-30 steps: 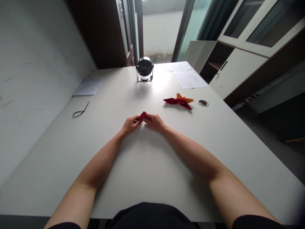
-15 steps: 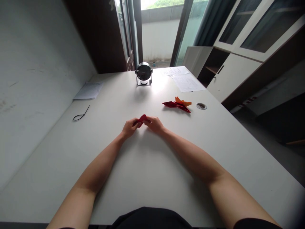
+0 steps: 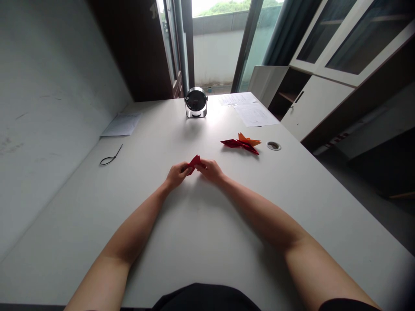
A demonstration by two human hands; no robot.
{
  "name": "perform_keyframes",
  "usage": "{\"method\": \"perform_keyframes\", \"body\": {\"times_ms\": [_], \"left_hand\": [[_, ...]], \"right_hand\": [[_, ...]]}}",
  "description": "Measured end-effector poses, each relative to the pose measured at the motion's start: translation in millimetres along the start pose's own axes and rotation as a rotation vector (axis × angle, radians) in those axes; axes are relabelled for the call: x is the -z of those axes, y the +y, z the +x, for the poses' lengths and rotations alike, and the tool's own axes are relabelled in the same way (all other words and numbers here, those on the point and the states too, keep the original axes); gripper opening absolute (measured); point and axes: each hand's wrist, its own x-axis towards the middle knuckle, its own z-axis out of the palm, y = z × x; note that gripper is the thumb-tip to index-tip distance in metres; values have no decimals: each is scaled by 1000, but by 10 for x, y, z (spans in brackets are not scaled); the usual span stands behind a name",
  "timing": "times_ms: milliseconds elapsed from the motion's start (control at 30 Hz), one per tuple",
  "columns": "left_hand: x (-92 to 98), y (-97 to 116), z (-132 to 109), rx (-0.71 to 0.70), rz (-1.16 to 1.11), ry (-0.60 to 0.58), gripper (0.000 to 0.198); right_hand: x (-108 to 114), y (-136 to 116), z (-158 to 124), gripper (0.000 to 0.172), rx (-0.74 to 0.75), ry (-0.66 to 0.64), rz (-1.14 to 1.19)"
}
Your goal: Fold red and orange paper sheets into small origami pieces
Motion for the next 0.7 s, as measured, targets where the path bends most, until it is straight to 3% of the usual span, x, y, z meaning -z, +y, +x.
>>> {"method": "perform_keyframes", "body": {"times_ms": [700], "left_hand": [[-14, -23, -2, 10, 39, 13, 32]], "right_hand": [[4, -9, 2, 24, 12, -16, 7]]}}
